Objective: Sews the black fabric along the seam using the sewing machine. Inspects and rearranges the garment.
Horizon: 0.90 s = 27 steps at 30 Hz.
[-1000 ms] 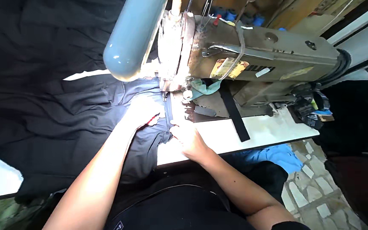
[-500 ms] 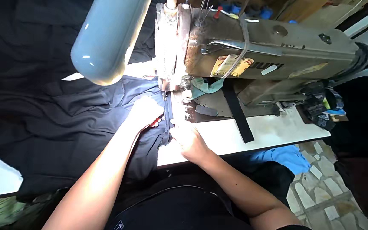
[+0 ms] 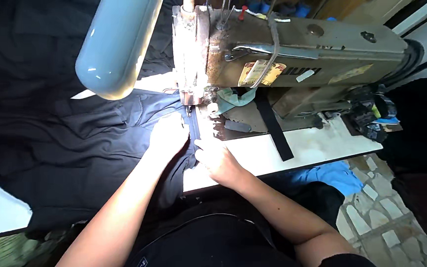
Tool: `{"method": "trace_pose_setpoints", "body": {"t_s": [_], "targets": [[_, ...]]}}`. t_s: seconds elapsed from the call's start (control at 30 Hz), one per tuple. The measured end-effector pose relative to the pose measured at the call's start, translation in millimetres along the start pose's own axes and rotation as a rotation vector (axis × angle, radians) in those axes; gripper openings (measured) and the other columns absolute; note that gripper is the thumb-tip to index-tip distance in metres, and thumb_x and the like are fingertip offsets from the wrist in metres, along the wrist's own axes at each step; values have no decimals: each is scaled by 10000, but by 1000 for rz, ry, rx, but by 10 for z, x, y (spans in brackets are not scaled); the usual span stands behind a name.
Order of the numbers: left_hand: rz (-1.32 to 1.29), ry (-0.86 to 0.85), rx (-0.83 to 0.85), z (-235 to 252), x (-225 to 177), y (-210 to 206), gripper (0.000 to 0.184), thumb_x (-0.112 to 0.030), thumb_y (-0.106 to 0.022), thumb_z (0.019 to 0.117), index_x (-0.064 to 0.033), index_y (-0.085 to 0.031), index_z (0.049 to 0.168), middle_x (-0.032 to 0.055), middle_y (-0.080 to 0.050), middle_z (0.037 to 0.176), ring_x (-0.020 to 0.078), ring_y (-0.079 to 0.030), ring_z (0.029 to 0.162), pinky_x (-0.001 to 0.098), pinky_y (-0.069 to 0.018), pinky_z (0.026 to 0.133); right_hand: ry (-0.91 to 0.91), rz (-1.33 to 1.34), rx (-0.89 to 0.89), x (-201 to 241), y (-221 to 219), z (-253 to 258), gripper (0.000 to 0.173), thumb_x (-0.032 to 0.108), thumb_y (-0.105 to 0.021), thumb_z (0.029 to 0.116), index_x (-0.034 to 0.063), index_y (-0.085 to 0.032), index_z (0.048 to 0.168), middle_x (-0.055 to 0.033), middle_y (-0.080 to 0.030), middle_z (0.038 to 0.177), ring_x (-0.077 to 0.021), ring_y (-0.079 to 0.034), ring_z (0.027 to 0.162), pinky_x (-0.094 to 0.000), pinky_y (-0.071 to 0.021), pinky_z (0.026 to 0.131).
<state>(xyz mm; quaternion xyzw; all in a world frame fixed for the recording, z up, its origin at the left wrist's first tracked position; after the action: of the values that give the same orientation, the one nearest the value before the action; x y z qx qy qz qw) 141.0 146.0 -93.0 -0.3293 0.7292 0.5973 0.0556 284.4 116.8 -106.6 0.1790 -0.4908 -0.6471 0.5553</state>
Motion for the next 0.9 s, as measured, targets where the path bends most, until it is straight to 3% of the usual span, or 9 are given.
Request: {"method": "trace_pose_setpoints", "body": {"t_s": [0.07, 0.13, 0.23, 0.37, 0.5, 0.6, 0.67, 0.77, 0.9], "targets": [[170, -156, -144, -102, -90, 36, 292, -205, -624, 1019, 52, -643, 1156, 278, -680, 1042, 471, -673, 1033, 638, -513, 846, 48, -26, 45, 31, 19, 23, 120, 11, -626, 905, 44, -741, 901, -206, -735, 1152, -399, -645, 1233, -536, -512, 1032], [215, -546, -357, -238, -138, -32, 241, -108, -657, 923, 35, -695, 1114, 248, -685, 1064, 461, -657, 1043, 630, -498, 860, 85, -25, 89, 64, 32, 56, 121, 19, -630, 918, 33, -750, 918, -222, -732, 1134, -402, -642, 1231, -533, -490, 1068], [241, -867, -376, -315, -39, -264, 408, -182, -506, 952, -53, -703, 1286, 169, -653, 1373, 468, -571, 1294, 732, -389, 1004, 114, -39, 104, 102, 54, 94, 121, 42, -632, 928, 37, -751, 911, -201, -736, 1049, -365, -682, 1131, -500, -521, 1017], [286, -846, -311, -328, 88, -271, 482, -256, -420, 975, -64, -676, 1336, 117, -633, 1423, 466, -536, 1345, 763, -367, 1013, 83, -32, 186, 116, 55, 120, 163, 55, -583, 972, 27, -743, 966, -209, -716, 1067, -360, -671, 1140, -484, -524, 997], [319, -750, -148, -306, 114, -294, 539, -315, -392, 1008, -89, -582, 1459, 116, -529, 1538, 454, -385, 1473, 756, -251, 1113, 44, -14, 260, 93, 49, 125, 213, 60, -531, 1006, 12, -736, 1035, -220, -714, 1097, -372, -664, 1157, -492, -523, 991], [333, -722, -111, -260, 117, -321, 539, -317, -367, 1024, -121, -558, 1487, 92, -498, 1569, 425, -344, 1505, 745, -200, 1147, 3, 7, 295, 62, 36, 112, 226, 57, -505, 1016, 3, -720, 1058, -237, -701, 1175, -381, -653, 1196, -506, -517, 1000], [283, -791, -228, -278, 135, -307, 514, -298, -374, 997, -106, -657, 1381, 96, -590, 1481, 419, -426, 1457, 730, -266, 1123, 16, 0, 256, 69, 32, 106, 209, 54, -524, 1003, 2, -723, 1037, -239, -707, 1177, -387, -664, 1182, -507, -532, 982], [155, -958, -432, -338, 151, -235, 382, -251, -454, 945, -80, -782, 1042, 167, -723, 1192, 450, -575, 1291, 700, -381, 1042, 45, -17, 238, 79, 37, 117, 193, 38, -529, 994, 1, -717, 1018, -239, -708, 1164, -396, -660, 1190, -509, -531, 996], [128, -993, -460, -328, 165, -200, 362, -239, -467, 947, -102, -797, 1000, 183, -725, 1136, 450, -610, 1229, 696, -404, 1020, 63, -51, 194, 83, 38, 133, 184, 33, -534, 985, 9, -717, 989, -227, -715, 1107, -387, -679, 1136, -498, -550, 952]]}}
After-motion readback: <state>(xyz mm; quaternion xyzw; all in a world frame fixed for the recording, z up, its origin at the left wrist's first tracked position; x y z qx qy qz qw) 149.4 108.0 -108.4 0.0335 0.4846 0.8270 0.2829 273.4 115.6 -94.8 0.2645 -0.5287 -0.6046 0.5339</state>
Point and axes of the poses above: each hand's wrist, its own z-axis towards the middle knuckle, its own y-axis out of the back of the hand, x = y × z, the point moved 7 cm from there along z, towards the middle knuckle
